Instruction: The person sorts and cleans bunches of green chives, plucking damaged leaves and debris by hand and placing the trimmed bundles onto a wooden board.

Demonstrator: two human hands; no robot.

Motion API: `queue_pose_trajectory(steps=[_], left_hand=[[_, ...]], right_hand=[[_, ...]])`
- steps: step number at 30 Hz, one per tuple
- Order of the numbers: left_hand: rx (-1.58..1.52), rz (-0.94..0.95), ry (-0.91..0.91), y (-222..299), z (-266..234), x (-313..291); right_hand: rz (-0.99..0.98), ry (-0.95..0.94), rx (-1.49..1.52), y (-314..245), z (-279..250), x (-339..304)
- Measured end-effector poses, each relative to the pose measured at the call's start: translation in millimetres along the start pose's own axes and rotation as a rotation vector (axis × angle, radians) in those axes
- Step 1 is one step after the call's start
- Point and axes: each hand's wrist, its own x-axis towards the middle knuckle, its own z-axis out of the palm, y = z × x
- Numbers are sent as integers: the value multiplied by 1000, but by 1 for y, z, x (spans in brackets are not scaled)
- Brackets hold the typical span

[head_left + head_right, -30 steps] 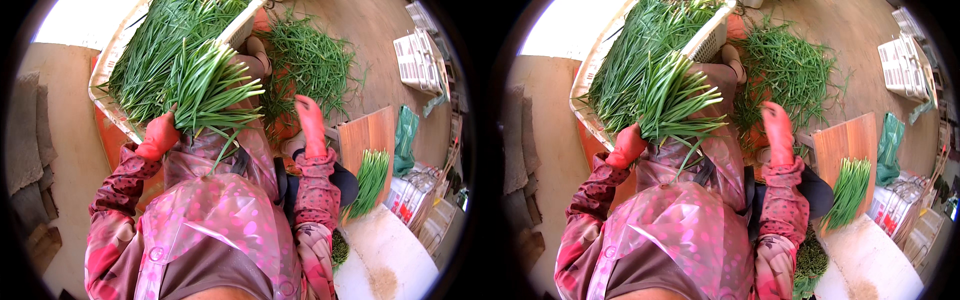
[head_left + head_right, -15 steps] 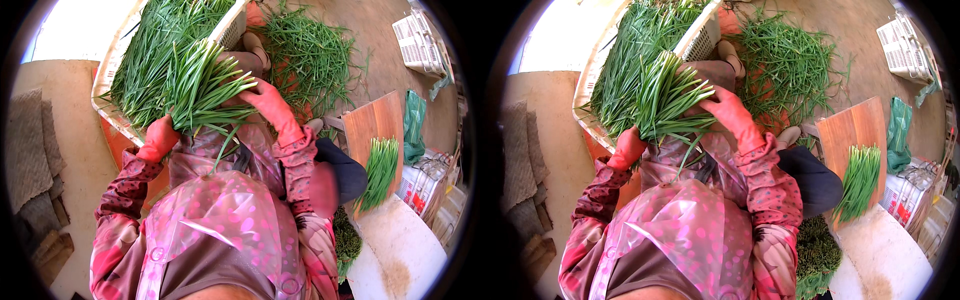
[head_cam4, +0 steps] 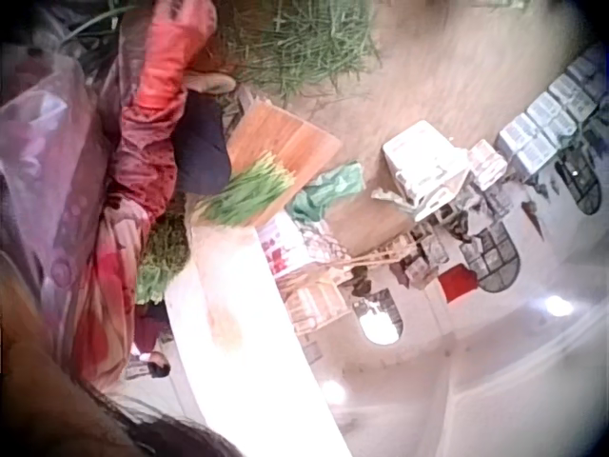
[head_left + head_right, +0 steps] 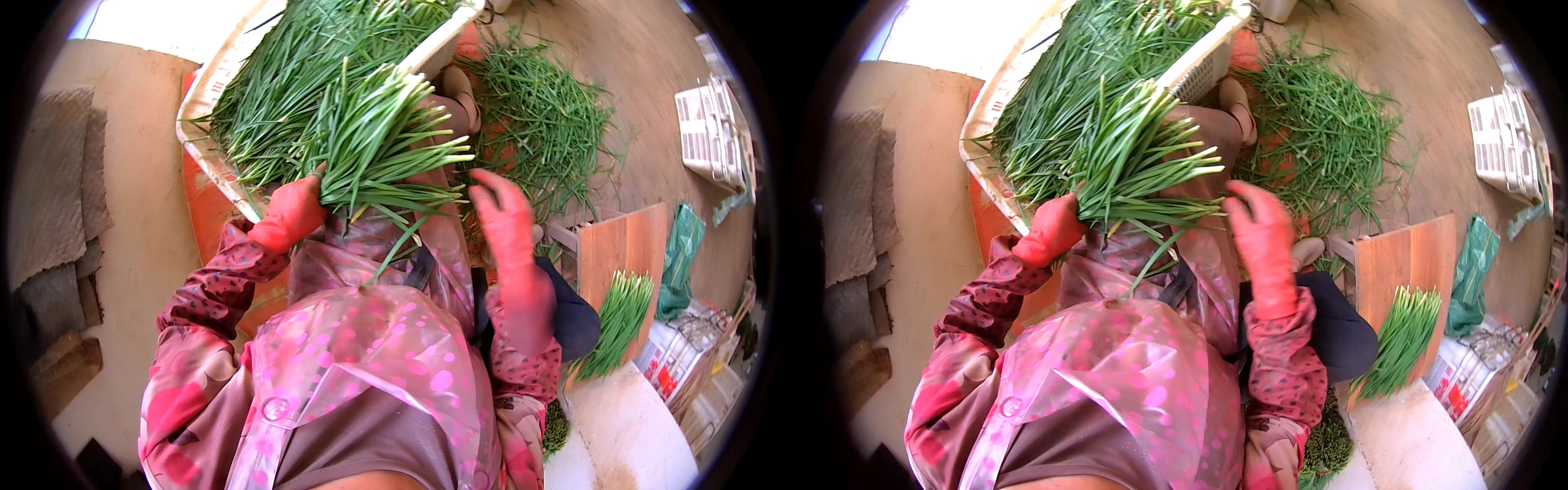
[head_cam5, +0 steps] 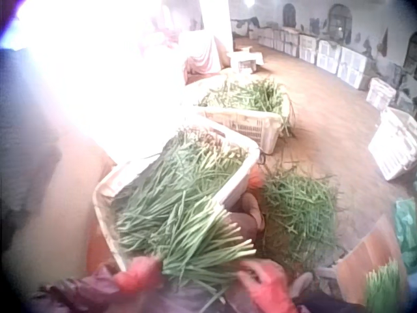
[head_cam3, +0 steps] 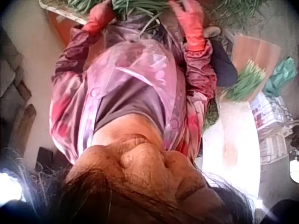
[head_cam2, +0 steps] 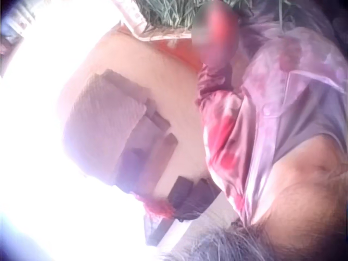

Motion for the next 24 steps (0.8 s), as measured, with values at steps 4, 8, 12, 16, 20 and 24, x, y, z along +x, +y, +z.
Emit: queue_pose_trajectory(steps=[4,8,12,16,20,24], left_hand=[[-11,-12,-33,16,-13,-4],[17,7,-3,13,-9,-5],[-25,-20,-27,13,-10,-4],[-33,8,24,5,-6,-6],[-26,-12,6,10,-13,-6],[-113,-17,-9,11,-12,0]], right_hand=[[-489,-66,-113,-58,50,15],[-208,36,-305,-18,56,13],[503,317,410,73,-2,5],[457,-34,-80,60,-34,-27],[459,-333,-11,1,21,-33],[529,-162,-114,70,40,-32]])
